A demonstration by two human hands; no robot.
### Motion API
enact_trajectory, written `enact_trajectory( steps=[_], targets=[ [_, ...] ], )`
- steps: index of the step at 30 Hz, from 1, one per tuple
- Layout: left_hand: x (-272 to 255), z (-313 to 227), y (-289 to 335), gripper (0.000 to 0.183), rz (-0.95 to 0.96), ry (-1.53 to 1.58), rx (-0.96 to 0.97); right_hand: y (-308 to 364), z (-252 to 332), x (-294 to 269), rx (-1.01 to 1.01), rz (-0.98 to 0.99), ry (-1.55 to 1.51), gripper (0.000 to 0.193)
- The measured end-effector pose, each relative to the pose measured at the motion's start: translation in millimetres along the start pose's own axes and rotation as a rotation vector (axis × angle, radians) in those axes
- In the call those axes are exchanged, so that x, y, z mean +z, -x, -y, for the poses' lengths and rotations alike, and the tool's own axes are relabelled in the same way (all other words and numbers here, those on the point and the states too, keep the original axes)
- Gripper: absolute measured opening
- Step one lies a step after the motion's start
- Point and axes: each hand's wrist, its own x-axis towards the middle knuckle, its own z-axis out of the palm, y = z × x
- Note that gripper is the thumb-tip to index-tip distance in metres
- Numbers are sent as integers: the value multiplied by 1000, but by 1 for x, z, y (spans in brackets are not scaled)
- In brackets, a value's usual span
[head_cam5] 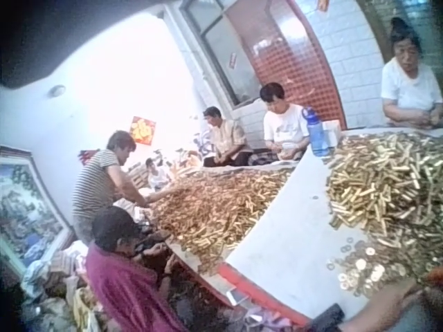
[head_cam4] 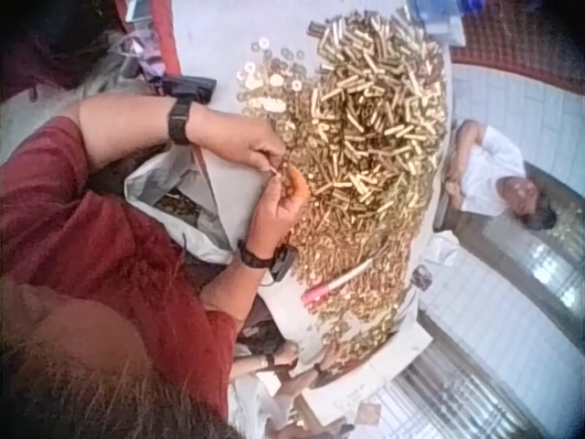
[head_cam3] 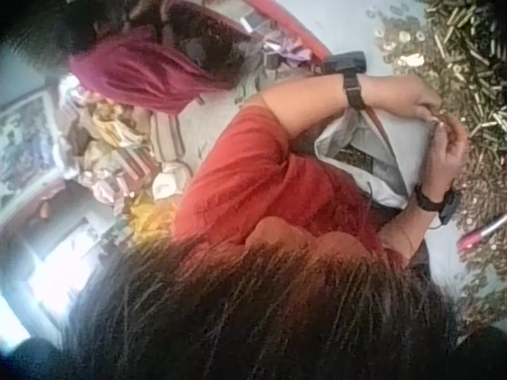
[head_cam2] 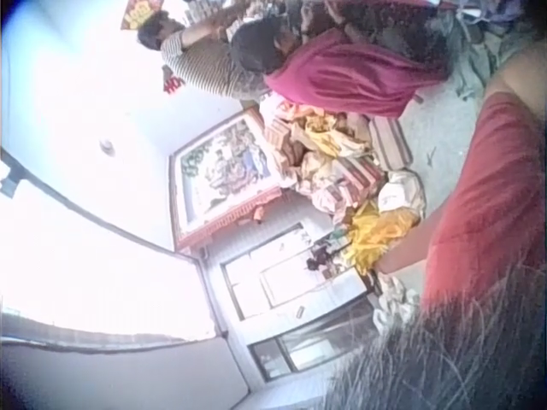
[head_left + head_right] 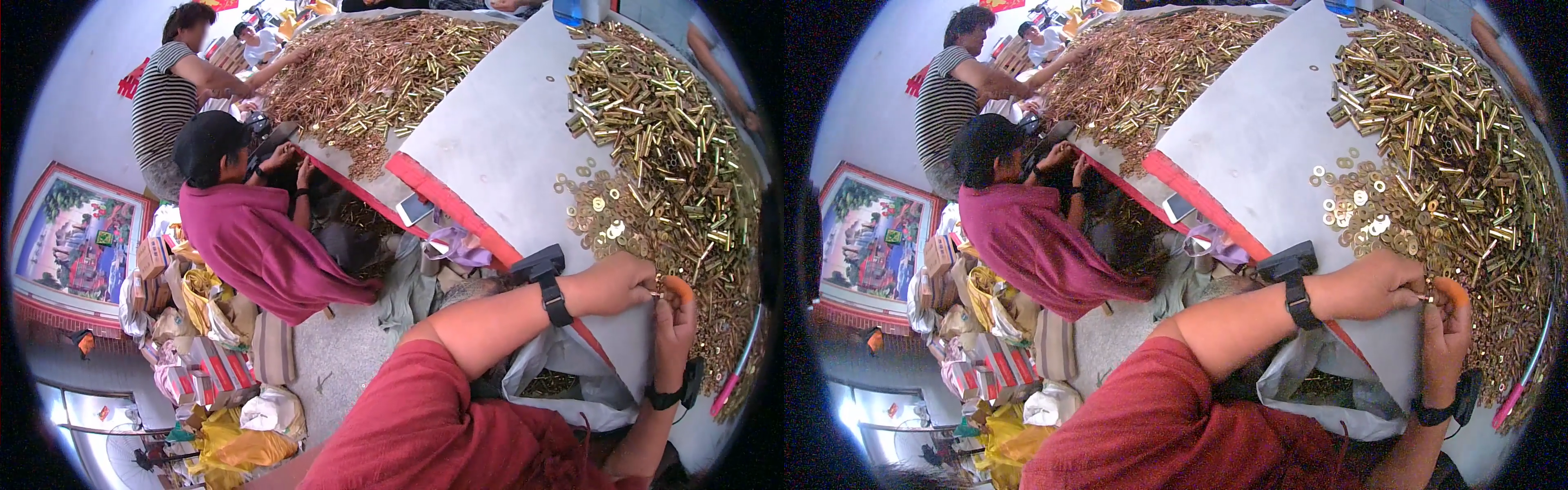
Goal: The person sorts and assembles small brass washers, brass pins, and metal tubes by hand at a workbench.
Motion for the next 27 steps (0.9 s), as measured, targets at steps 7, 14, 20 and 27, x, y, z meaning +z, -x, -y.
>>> enact_trajectory(
  steps=[7, 14, 20, 27],
  targets=[
    [0, 2, 0, 16, 0, 19, 20, -1, -9, -15, 4, 90, 263, 24],
    [0, 2, -1, 17, 29, 10, 10, -2, -19, -24, 20, 84, 169, 25],
    [0, 3, 0, 17, 13, 4, 14, 0, -9, -4, 16, 50, -12, 30],
    [3, 5, -1, 16, 17, -20, 7, -1, -30, -9, 22, 80, -37, 31]
  ],
)
